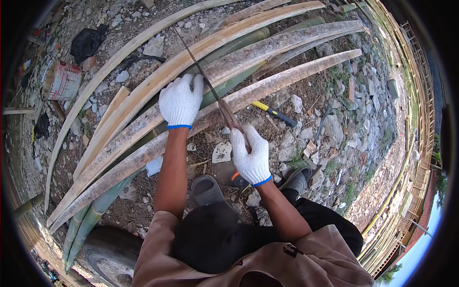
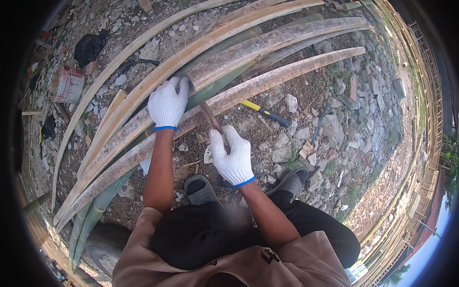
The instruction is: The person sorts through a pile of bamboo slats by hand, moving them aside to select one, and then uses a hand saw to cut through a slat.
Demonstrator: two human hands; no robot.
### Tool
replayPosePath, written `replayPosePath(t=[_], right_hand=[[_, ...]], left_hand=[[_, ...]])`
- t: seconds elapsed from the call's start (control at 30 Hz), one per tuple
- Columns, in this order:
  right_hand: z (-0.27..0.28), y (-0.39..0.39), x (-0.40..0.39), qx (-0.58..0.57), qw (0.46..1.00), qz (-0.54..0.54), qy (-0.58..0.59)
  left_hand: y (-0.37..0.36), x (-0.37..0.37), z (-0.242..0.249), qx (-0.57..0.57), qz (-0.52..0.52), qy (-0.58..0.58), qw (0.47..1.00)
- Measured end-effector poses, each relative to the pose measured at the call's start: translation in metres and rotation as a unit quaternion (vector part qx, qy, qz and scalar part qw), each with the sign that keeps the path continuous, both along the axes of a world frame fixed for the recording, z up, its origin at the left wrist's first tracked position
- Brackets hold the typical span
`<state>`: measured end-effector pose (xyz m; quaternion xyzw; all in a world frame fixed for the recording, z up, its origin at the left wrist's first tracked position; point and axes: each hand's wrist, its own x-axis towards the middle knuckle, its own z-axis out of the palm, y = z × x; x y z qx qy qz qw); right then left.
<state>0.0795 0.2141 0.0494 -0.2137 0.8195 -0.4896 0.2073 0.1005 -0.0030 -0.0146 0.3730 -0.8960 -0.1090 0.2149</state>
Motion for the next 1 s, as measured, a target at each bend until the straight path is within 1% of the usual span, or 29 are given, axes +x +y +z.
replayPosePath(t=[0.07, 0.1, 0.2, 0.27, 0.3, 0.37, 0.43, 0.5, 0.57, 0.63, 0.67, 0.7, 0.77, 0.83, 0.87, 0.9, 1.0], right_hand=[[0.001, 0.02, 0.007, 0.022, 1.0, 0.008, -0.001], [0.01, 0.028, 0.013, 0.011, 0.999, -0.01, -0.039], [0.009, 0.034, 0.016, -0.001, 0.999, -0.018, -0.042], [0.0, 0.019, 0.005, 0.031, 0.999, 0.011, 0.022], [-0.003, 0.004, 0.001, 0.001, 1.0, 0.008, 0.024], [-0.008, -0.004, -0.003, -0.005, 0.999, 0.01, 0.03], [0.004, 0.011, 0.001, 0.027, 0.999, 0.013, 0.024], [0.002, 0.04, 0.013, 0.02, 0.999, 0.008, -0.024], [0.004, 0.047, 0.017, 0.037, 0.999, 0.003, 0.004], [0.005, 0.031, 0.008, 0.031, 0.999, 0.016, 0.019], [-0.005, 0.018, 0.001, 0.03, 0.999, 0.018, 0.037], [0.003, -0.001, -0.004, 0.017, 1.0, 0.013, 0.009], [-0.005, -0.003, -0.008, 0.016, 0.999, 0.021, 0.025], [-0.015, 0.021, 0.001, 0.005, 1.0, 0.015, 0.006], [-0.004, 0.031, 0.006, 0.01, 1.0, 0.016, 0.008], [-0.006, 0.045, 0.009, 0.045, 0.999, 0.026, 0.009], [-0.007, 0.039, 0.011, 0.037, 0.999, 0.019, 0.029]], left_hand=[[0.001, 0.0, 0.002, 0.006, 0.001, 0.0, 1.0], [0.0, -0.001, 0.002, 0.01, 0.0, 0.001, 1.0], [0.0, 0.0, -0.003, -0.009, 0.002, -0.007, 1.0], [0.0, 0.0, -0.004, -0.009, 0.003, -0.003, 1.0], [0.0, -0.001, -0.004, -0.01, 0.005, 0.002, 1.0], [0.001, -0.001, -0.002, -0.003, 0.004, 0.009, 1.0], [0.0, 0.001, -0.002, 0.008, 0.007, 0.013, 1.0], [-0.001, 0.0, -0.001, -0.001, 0.001, 0.011, 1.0], [-0.002, -0.001, -0.004, -0.003, 0.006, 0.0, 1.0], [-0.001, 0.0, -0.004, -0.01, 0.006, -0.011, 1.0], [0.0, 0.0, -0.005, -0.006, 0.007, 0.0, 1.0], [0.0, 0.0, -0.004, -0.002, 0.008, 0.01, 1.0], [-0.001, 0.001, -0.002, 0.005, 0.003, 0.012, 1.0], [-0.002, 0.001, -0.002, 0.017, 0.004, 0.013, 1.0], [-0.003, 0.0, -0.002, 0.008, 0.004, 0.01, 1.0], [-0.002, 0.001, -0.004, 0.001, 0.001, 0.006, 1.0], [-0.002, 0.001, -0.005, -0.002, 0.0, 0.006, 1.0]])
